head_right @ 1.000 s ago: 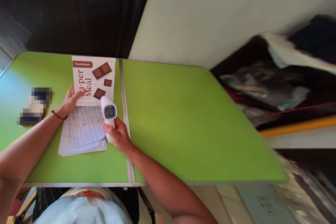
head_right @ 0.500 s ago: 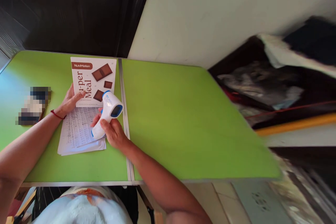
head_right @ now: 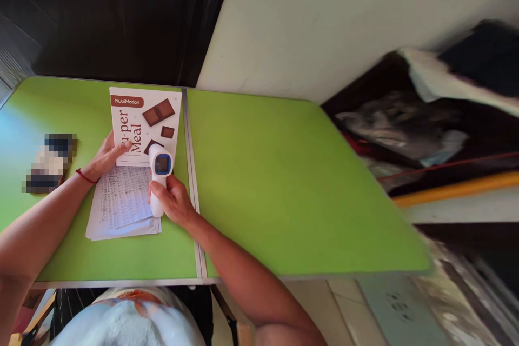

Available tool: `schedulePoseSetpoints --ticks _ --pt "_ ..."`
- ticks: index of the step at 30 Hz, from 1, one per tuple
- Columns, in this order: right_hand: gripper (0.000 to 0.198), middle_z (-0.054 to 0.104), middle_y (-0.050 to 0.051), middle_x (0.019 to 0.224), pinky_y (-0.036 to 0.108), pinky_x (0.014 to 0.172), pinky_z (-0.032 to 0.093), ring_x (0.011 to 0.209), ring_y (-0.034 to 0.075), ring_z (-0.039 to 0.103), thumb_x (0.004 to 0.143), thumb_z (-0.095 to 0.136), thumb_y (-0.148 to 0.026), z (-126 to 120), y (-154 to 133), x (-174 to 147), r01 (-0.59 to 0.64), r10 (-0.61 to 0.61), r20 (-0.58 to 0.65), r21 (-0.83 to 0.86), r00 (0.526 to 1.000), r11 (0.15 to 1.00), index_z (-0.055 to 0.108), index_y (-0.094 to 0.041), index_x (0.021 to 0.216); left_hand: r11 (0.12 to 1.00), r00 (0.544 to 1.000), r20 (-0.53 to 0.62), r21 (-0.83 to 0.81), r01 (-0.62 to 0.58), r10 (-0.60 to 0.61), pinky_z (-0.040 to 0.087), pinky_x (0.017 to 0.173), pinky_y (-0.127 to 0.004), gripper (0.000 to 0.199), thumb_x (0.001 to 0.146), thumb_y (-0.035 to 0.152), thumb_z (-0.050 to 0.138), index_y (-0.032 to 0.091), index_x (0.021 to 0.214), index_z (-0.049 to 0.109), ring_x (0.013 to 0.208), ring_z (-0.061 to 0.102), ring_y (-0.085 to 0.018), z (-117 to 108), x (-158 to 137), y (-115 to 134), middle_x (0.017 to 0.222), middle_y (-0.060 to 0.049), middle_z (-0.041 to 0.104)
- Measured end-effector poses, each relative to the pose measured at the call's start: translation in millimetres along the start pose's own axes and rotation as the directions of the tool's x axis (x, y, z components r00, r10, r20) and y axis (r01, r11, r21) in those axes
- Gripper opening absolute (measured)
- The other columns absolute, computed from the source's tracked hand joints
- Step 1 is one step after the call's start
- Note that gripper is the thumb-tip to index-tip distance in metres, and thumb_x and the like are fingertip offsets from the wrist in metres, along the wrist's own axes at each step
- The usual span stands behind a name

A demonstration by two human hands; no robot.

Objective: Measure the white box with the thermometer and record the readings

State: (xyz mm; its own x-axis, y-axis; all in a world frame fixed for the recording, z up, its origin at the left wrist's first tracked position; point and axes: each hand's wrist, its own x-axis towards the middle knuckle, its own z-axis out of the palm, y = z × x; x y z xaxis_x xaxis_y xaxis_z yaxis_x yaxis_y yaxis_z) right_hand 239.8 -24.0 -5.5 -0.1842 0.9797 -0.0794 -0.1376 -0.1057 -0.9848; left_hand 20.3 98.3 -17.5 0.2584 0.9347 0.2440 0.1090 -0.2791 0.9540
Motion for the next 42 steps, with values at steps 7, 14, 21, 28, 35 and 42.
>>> schedulePoseSetpoints --ticks 7,14,21,28,35,42 --pt "0.041 0.061 -0.001 0.071 0.031 0.058 0.049 0.064 0.017 0.057 0.081 0.069 -0.064 -4 7 2 0.029 -0.043 -0.071 -0.193 0.997 0.981 0.064 -0.024 0.090 0.999 1.000 0.026 0.029 -0.014 0.013 0.055 0.106 -0.056 0.066 0.086 0.072 0.079 0.022 0.126 0.065 0.123 0.067 -0.036 0 0 2 0.130 -0.012 0.073" --pt "0.041 0.062 0.000 0.070 0.031 0.059 0.050 0.066 0.018 0.057 0.082 0.066 -0.065 -4 7 1 0.027 -0.049 -0.087 -0.240 0.995 0.970 0.064 -0.024 0.089 0.999 0.999 0.033 0.049 -0.020 0.018 0.056 0.103 -0.055 0.066 0.086 0.072 0.080 0.021 0.125 0.064 0.120 0.068 -0.035 -2 1 0 0.129 -0.013 0.072" --pt "0.041 0.063 0.001 0.072 0.030 0.058 0.050 0.066 0.018 0.058 0.083 0.065 -0.067 -5 9 1 0.023 -0.047 -0.089 -0.248 0.995 0.968 0.063 -0.025 0.086 0.998 0.998 0.056 0.064 -0.023 0.019 0.056 0.102 -0.055 0.068 0.087 0.072 0.078 0.021 0.129 0.062 0.119 0.068 -0.035 -3 0 1 0.127 -0.012 0.072" --pt "0.040 0.063 0.001 0.072 0.031 0.059 0.051 0.067 0.019 0.059 0.082 0.065 -0.065 -5 7 0 0.011 -0.035 -0.094 -0.249 0.995 0.968 0.062 -0.025 0.084 0.998 0.998 0.049 0.045 -0.046 0.043 0.057 0.102 -0.054 0.062 0.089 0.066 0.080 0.022 0.129 0.063 0.119 0.068 -0.034 -4 1 -7 0.128 -0.011 0.072" --pt "0.038 0.062 0.001 0.070 0.031 0.059 0.051 0.065 0.018 0.057 0.082 0.065 -0.063 -3 3 0 0.013 -0.039 -0.099 -0.249 0.994 0.968 0.060 -0.025 0.082 0.996 0.995 0.046 0.010 -0.086 0.085 0.059 0.102 -0.053 0.058 0.089 0.063 0.081 0.025 0.131 0.063 0.117 0.069 -0.032 -3 1 -13 0.125 -0.009 0.073" --pt "0.040 0.060 0.001 0.071 0.032 0.058 0.050 0.065 0.018 0.057 0.082 0.065 -0.065 -4 4 0 0.003 -0.028 -0.096 -0.246 0.995 0.969 0.060 -0.025 0.081 0.998 0.998 0.051 0.060 -0.032 0.029 0.055 0.103 -0.056 0.065 0.088 0.070 0.079 0.022 0.129 0.062 0.119 0.067 -0.035 -3 0 -3 0.130 -0.012 0.071"
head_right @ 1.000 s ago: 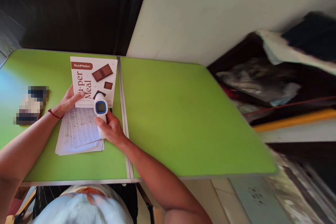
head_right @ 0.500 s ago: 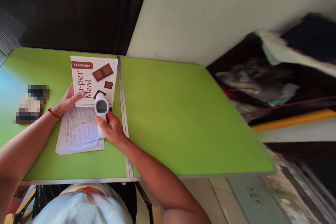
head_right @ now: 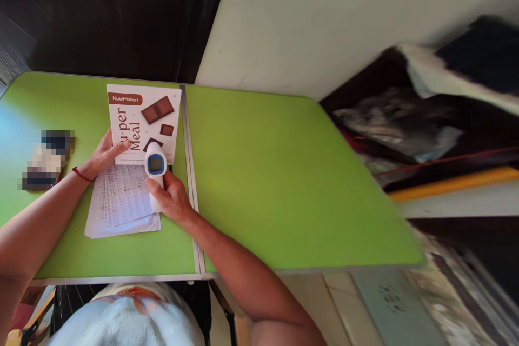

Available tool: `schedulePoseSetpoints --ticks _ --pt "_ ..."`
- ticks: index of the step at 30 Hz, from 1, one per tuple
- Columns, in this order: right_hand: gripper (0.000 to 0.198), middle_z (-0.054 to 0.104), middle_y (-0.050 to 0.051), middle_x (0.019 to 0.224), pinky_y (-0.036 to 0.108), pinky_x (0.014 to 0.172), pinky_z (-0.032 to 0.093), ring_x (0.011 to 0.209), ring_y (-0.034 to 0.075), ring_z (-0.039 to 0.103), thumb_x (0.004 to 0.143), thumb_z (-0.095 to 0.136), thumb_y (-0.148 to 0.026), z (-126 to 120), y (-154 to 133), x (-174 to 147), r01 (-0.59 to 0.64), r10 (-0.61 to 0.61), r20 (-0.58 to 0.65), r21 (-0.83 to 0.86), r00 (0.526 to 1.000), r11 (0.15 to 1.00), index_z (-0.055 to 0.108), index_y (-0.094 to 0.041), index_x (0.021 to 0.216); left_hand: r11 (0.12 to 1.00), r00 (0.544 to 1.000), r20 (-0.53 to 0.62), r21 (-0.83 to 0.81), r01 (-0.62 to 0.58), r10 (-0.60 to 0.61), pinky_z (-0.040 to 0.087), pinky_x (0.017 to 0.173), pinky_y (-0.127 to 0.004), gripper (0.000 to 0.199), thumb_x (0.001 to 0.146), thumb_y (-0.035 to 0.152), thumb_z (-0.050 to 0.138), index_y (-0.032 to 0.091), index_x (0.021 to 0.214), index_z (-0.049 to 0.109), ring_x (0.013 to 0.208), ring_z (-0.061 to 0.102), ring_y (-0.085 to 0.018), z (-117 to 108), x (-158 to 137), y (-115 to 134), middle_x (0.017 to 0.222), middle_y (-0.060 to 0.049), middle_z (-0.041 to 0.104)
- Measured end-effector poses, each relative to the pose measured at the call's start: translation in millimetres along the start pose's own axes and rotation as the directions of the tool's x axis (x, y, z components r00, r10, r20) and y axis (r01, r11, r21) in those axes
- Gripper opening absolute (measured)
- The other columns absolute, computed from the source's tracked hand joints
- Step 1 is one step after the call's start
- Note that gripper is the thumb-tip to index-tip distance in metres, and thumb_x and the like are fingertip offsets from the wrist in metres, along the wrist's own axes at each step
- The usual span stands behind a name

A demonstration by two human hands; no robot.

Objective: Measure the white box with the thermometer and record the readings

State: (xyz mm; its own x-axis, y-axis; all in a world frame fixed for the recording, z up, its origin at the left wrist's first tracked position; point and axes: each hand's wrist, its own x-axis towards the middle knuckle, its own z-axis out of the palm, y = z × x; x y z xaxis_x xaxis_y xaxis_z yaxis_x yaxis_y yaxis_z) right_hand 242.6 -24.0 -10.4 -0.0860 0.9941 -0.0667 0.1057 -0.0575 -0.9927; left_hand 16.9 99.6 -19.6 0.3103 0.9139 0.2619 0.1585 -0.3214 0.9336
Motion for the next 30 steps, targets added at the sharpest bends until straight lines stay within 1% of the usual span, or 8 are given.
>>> schedulePoseSetpoints --ticks 6,11,17,21,24,30 --pt "0.041 0.061 0.001 0.071 0.031 0.058 0.051 0.066 0.018 0.058 0.082 0.067 -0.066 0.4 1.9 -0.6 -0.002 0.002 -0.018 0.003 1.000 1.000 0.061 -0.025 0.084 1.000 1.000 -0.015 -0.015 -0.009 0.009 0.057 0.102 -0.054 0.064 0.088 0.069 0.079 0.024 0.131 0.062 0.119 0.068 -0.034 1.3 0.4 -2.9 0.126 -0.010 0.072" --pt "0.041 0.062 0.001 0.071 0.032 0.060 0.052 0.067 0.019 0.059 0.082 0.066 -0.066 -1.3 1.1 -0.5 0.002 -0.002 -0.005 -0.028 1.000 1.000 0.060 -0.025 0.081 1.000 1.000 -0.013 0.005 -0.027 0.027 0.056 0.104 -0.055 0.063 0.090 0.067 0.078 0.024 0.132 0.061 0.119 0.068 -0.033 0.4 -0.1 -3.5 0.128 -0.010 0.072" --pt "0.043 0.061 0.002 0.072 0.032 0.059 0.051 0.066 0.019 0.058 0.081 0.066 -0.067 -0.8 0.2 -0.5 -0.021 0.021 -0.008 -0.019 1.000 1.000 0.060 -0.025 0.081 1.000 1.000 -0.017 0.001 -0.016 0.016 0.056 0.103 -0.054 0.066 0.089 0.070 0.078 0.024 0.133 0.061 0.120 0.067 -0.034 1.4 0.0 -2.6 0.128 -0.011 0.071" --pt "0.043 0.062 0.002 0.071 0.032 0.060 0.052 0.066 0.019 0.058 0.081 0.066 -0.067 -0.9 1.4 -0.2 -0.009 0.009 -0.014 -0.018 1.000 1.000 0.061 -0.024 0.083 1.000 1.000 -0.012 0.014 -0.015 0.016 0.053 0.107 -0.056 0.066 0.088 0.073 0.076 0.023 0.129 0.061 0.123 0.065 -0.035 2.2 0.6 -1.7 0.129 -0.011 0.071" --pt "0.043 0.062 0.001 0.071 0.032 0.060 0.051 0.066 0.019 0.058 0.081 0.066 -0.067 -1.1 2.0 -0.1 0.002 -0.002 -0.020 -0.020 1.000 1.000 0.062 -0.025 0.083 1.000 1.000 -0.014 0.002 -0.008 0.008 0.053 0.105 -0.054 0.066 0.087 0.072 0.078 0.023 0.129 0.061 0.120 0.066 -0.034 2.2 0.6 -0.6 0.127 -0.011 0.071" --pt "0.040 0.062 0.001 0.071 0.032 0.059 0.051 0.067 0.019 0.058 0.080 0.067 -0.064 -1.1 0.8 0.2 -0.003 0.003 -0.024 -0.013 1.000 1.000 0.062 -0.025 0.083 1.000 1.000 -0.018 0.013 -0.003 0.003 0.053 0.105 -0.056 0.071 0.087 0.073 0.077 0.023 0.134 0.060 0.120 0.066 -0.035 1.9 1.1 -1.3 0.130 -0.013 0.071"
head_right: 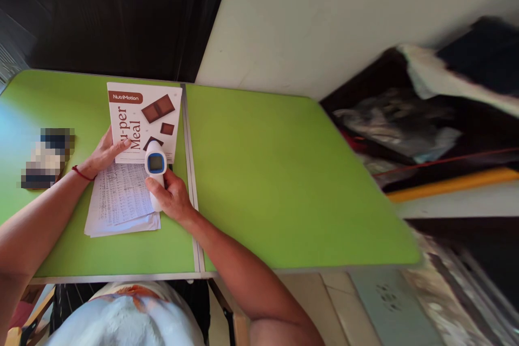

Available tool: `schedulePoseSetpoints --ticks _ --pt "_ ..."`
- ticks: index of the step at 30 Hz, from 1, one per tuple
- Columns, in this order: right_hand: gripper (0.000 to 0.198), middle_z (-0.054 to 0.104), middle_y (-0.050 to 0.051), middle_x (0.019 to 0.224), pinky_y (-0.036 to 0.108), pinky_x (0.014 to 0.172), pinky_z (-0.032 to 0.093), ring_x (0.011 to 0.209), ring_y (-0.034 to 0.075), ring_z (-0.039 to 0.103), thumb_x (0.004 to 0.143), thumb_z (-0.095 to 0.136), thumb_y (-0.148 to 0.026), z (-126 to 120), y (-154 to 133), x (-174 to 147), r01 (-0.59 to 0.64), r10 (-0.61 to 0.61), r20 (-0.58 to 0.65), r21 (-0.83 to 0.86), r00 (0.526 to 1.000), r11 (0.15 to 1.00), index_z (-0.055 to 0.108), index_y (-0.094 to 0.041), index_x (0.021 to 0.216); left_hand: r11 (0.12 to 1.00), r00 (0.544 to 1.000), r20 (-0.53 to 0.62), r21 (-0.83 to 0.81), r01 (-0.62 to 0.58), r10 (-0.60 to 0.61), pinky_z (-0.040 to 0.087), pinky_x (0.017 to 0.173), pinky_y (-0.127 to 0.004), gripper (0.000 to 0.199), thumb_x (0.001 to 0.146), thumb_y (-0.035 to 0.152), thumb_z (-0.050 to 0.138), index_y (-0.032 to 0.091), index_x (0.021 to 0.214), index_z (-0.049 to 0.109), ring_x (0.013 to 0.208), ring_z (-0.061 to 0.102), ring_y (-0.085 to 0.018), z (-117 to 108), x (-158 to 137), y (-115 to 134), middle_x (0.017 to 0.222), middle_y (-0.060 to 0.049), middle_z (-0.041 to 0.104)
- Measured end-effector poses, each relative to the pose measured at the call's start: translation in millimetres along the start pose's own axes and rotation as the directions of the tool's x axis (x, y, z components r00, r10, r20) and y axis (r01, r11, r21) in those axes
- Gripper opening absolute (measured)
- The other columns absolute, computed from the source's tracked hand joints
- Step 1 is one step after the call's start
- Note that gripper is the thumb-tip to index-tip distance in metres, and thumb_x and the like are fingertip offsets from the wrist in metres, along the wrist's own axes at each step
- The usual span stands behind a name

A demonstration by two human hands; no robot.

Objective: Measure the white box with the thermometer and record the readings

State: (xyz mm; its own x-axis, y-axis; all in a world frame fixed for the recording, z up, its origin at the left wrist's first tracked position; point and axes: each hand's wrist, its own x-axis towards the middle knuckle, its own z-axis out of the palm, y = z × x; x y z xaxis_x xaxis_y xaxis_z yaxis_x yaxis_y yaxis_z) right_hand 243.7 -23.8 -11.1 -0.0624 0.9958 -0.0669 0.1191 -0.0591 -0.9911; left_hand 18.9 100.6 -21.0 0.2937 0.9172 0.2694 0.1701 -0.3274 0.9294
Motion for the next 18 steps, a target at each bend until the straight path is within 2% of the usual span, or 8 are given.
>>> schedulePoseSetpoints --ticks 5,11,18 --pt "0.039 0.061 0.001 0.070 0.032 0.059 0.050 0.067 0.019 0.057 0.080 0.068 -0.063 0 -1 0 0.005 -0.006 0.001 0.013 1.000 1.000 0.062 -0.025 0.083 1.000 1.000 0.006 -0.025 -0.013 0.014 0.054 0.104 -0.057 0.067 0.087 0.067 0.081 0.025 0.133 0.060 0.118 0.067 -0.034 -1 0 -1 0.128 -0.011 0.072" --pt "0.038 0.060 0.000 0.070 0.031 0.058 0.050 0.066 0.018 0.056 0.079 0.068 -0.062 0 -2 0 -0.002 0.002 0.002 0.019 1.000 1.000 0.061 -0.025 0.081 0.996 0.998 0.043 -0.072 0.047 -0.044 0.058 0.100 -0.056 0.074 0.079 0.065 0.089 0.022 0.132 0.060 0.117 0.070 -0.035 -1 -1 9 0.127 -0.013 0.072" --pt "0.037 0.059 -0.001 0.069 0.031 0.057 0.049 0.066 0.018 0.056 0.078 0.068 -0.062 1 -3 0 0.006 -0.006 0.001 0.024 1.000 1.000 0.062 -0.025 0.082 1.000 1.000 0.018 -0.010 0.022 -0.022 0.058 0.100 -0.058 0.072 0.080 0.065 0.088 0.023 0.132 0.062 0.114 0.070 -0.035 -3 -1 9 0.126 -0.012 0.073"
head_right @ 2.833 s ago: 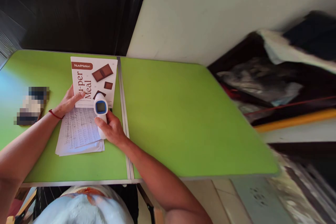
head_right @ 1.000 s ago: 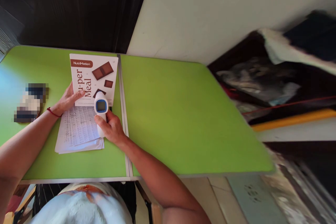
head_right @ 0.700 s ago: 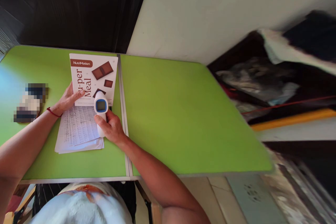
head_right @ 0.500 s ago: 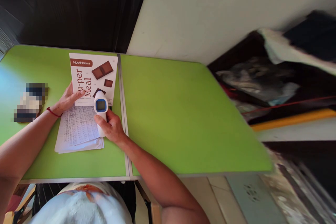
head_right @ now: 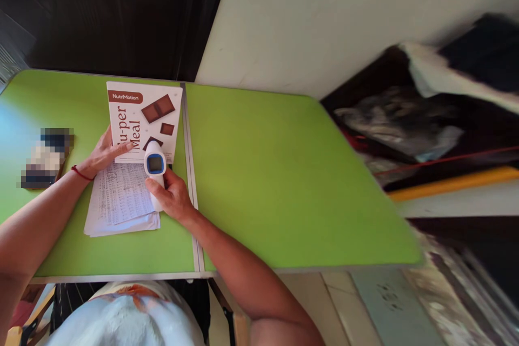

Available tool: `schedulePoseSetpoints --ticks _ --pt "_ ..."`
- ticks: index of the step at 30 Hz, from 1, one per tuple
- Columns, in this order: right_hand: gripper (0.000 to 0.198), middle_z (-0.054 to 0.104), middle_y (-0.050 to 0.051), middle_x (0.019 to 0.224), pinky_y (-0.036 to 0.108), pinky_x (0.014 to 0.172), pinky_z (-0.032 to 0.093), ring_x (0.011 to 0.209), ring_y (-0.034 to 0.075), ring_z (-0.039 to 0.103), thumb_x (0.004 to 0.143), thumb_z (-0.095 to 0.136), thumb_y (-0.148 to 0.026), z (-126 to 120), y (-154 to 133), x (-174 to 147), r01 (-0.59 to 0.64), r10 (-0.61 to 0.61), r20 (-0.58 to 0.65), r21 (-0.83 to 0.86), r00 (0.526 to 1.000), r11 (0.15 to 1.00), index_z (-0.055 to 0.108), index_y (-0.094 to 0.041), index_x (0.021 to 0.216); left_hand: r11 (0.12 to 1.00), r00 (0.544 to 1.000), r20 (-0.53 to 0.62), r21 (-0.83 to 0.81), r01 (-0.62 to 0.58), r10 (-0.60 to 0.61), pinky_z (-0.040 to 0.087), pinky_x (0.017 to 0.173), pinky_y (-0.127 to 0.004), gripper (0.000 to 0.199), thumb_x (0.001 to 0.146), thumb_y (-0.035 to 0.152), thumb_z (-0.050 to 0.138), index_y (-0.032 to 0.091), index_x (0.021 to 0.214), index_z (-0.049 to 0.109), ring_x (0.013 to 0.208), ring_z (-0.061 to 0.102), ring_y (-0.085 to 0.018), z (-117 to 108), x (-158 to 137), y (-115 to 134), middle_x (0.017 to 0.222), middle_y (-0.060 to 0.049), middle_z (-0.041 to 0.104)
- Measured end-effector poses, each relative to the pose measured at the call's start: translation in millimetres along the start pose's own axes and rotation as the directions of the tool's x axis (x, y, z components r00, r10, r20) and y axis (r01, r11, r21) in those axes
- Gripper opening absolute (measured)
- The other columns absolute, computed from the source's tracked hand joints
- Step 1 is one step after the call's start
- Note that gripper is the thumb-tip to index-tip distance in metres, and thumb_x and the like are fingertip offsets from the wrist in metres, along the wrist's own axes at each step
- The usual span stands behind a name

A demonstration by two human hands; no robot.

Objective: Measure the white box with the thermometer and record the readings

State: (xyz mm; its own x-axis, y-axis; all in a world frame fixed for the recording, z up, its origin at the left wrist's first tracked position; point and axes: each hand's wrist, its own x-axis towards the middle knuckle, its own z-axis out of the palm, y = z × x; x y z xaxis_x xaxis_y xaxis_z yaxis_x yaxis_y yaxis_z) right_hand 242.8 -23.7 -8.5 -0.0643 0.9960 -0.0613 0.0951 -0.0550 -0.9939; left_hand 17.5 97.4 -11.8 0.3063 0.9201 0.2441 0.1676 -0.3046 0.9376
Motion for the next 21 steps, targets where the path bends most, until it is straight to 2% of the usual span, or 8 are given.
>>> schedulePoseSetpoints --ticks 5,9,14,18,21 --pt "0.039 0.059 0.000 0.070 0.031 0.058 0.050 0.066 0.018 0.056 0.079 0.069 -0.064 -2 5 -1 -0.009 0.009 0.017 0.010 1.000 1.000 0.062 -0.025 0.085 0.983 0.995 -0.067 0.175 -0.054 0.067 0.059 0.094 -0.055 0.061 0.081 0.065 0.087 0.024 0.122 0.068 0.102 0.073 -0.034 -4 1 -2 0.113 -0.008 0.078" --pt "0.041 0.060 0.000 0.071 0.031 0.058 0.050 0.065 0.017 0.057 0.079 0.071 -0.064 -5 9 -1 0.003 -0.005 0.030 0.075 1.000 0.997 0.063 -0.025 0.086 0.971 0.997 -0.075 0.239 -0.017 0.036 0.060 0.090 -0.053 0.060 0.080 0.066 0.087 0.022 0.117 0.069 0.096 0.074 -0.034 -7 3 -5 0.109 -0.009 0.079" --pt "0.044 0.060 0.000 0.073 0.031 0.058 0.050 0.065 0.017 0.057 0.080 0.072 -0.068 -8 13 -1 0.017 -0.019 0.025 0.079 1.000 0.997 0.064 -0.025 0.085 0.989 0.998 -0.064 0.145 -0.012 0.021 0.059 0.095 -0.056 0.058 0.083 0.066 0.085 0.023 0.120 0.072 0.107 0.074 -0.036 -6 4 -10 0.116 -0.010 0.080" --pt "0.047 0.061 0.000 0.071 0.033 0.059 0.050 0.063 0.017 0.056 0.078 0.073 -0.071 -9 14 -4 0.023 -0.025 0.015 0.098 1.000 0.995 0.064 -0.024 0.084 0.999 0.997 -0.069 0.033 0.025 -0.023 0.059 0.099 -0.061 0.061 0.080 0.065 0.088 0.022 0.120 0.073 0.111 0.074 -0.038 -3 3 -5 0.119 -0.012 0.079" --pt "0.049 0.061 -0.001 0.070 0.033 0.060 0.050 0.061 0.017 0.056 0.078 0.073 -0.072 -16 11 -4 0.071 -0.067 -0.054 0.086 0.996 0.994 0.065 -0.024 0.084 1.000 0.994 -0.106 -0.003 0.025 -0.025 0.059 0.100 -0.063 0.064 0.077 0.065 0.091 0.021 0.119 0.071 0.114 0.074 -0.041 -1 3 1 0.119 -0.013 0.079"
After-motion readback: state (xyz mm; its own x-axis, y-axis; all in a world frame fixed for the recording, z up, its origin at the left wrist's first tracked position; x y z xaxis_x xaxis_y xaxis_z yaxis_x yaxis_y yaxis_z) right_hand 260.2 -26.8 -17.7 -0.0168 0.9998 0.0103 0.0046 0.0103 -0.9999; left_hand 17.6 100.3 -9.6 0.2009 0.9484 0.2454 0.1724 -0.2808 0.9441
